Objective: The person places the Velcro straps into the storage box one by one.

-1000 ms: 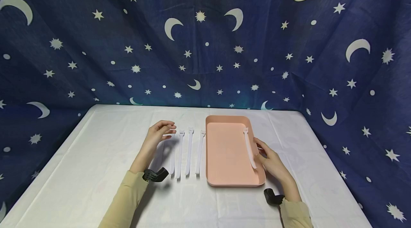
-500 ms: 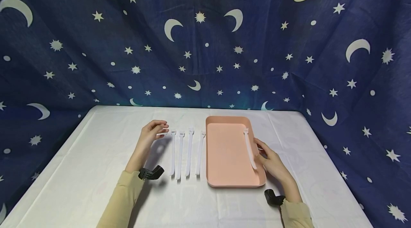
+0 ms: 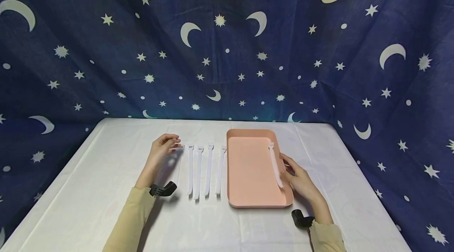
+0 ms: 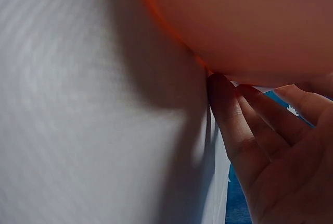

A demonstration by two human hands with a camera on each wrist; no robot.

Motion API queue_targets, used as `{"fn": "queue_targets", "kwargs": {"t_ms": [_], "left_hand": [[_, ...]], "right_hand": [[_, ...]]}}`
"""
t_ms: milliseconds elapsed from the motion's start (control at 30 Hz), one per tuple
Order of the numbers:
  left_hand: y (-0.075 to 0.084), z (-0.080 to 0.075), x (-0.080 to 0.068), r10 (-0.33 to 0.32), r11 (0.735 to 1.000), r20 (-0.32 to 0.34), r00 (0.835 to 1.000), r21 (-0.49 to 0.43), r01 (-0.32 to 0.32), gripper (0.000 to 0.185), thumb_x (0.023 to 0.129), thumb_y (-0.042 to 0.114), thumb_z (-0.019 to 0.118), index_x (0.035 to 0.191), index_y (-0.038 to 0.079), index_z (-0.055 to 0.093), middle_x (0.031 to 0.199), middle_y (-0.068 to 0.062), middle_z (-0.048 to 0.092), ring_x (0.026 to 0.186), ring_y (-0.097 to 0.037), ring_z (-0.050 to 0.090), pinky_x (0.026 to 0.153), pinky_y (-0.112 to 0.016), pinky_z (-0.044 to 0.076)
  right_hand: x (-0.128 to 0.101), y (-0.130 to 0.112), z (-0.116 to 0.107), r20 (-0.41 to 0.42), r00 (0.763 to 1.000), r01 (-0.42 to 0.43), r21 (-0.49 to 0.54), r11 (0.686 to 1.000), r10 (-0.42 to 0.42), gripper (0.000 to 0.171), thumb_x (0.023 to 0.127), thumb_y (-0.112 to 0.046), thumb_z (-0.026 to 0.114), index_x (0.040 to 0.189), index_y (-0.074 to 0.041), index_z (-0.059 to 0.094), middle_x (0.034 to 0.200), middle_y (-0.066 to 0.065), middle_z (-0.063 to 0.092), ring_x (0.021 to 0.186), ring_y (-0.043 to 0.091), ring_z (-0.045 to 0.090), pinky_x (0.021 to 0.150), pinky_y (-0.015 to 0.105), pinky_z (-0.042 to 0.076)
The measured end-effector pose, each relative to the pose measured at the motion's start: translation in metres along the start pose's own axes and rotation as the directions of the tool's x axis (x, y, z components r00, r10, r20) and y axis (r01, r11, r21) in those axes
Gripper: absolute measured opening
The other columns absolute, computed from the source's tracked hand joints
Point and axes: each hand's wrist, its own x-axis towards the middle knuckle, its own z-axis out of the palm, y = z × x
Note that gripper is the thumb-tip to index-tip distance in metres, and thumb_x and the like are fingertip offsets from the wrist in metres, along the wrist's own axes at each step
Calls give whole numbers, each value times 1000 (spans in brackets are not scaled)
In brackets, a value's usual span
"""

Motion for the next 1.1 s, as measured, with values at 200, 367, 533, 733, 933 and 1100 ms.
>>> {"fn": "queue_targets", "kwargs": {"t_ms": [200, 367, 533, 733, 933, 1100], "left_hand": [[-5, -4, 5, -10, 999, -18, 1000, 35, 11, 26, 94, 13, 50, 114, 1, 61, 111, -22, 66, 104, -34, 66, 87, -40, 53], [-11, -4, 9, -3, 998, -45, 999, 69, 6, 25, 94, 12, 51, 113, 0, 62, 109, -21, 66, 101, -32, 67, 77, -30, 54], [-18, -6, 15, -3, 995, -54, 999, 102, 9, 25, 93, 11, 51, 112, 0, 62, 108, -21, 66, 98, -33, 67, 73, -27, 52], [-26, -8, 21, -16, 987, -63, 998, 161, 26, 24, 93, 12, 53, 112, 1, 63, 106, -20, 65, 96, -31, 67, 69, -21, 48], [-28, -9, 23, 9, 974, -45, 999, 227, 1, 23, 93, 14, 55, 111, 1, 63, 107, -21, 65, 96, -31, 66, 70, -21, 49], [-31, -9, 24, 50, 950, -27, 998, 309, -39, 23, 94, 15, 55, 112, 2, 63, 109, -20, 66, 96, -30, 66, 73, -25, 52]], "right_hand": [[-1, -1, 0, 2, 1000, -2, 7, 1000, 2, 58, 98, -13, 49, 151, -10, 27, 148, 26, 37, 134, 49, 39, 107, 59, 33], [-2, -1, 0, 4, 1000, -1, 4, 1000, 1, 59, 97, -14, 51, 151, -10, 28, 148, 25, 38, 134, 48, 40, 107, 45, 40], [-2, -1, 0, 2, 1000, -3, -5, 1000, 3, 59, 96, -14, 52, 151, -11, 29, 147, 25, 39, 133, 48, 41, 101, 25, 41], [-2, 0, 1, 3, 1000, -1, 2, 1000, 1, 60, 96, -14, 52, 151, -9, 27, 147, 27, 38, 133, 50, 39, 106, 56, 38], [-1, 0, 0, 3, 1000, -1, -3, 1000, 1, 60, 97, -15, 52, 151, -10, 28, 147, 26, 38, 133, 49, 40, 106, 42, 42], [0, 0, 0, 2, 1000, 2, -9, 1000, -2, 59, 98, -16, 51, 151, -10, 27, 147, 25, 39, 133, 48, 40, 106, 48, 40]]}}
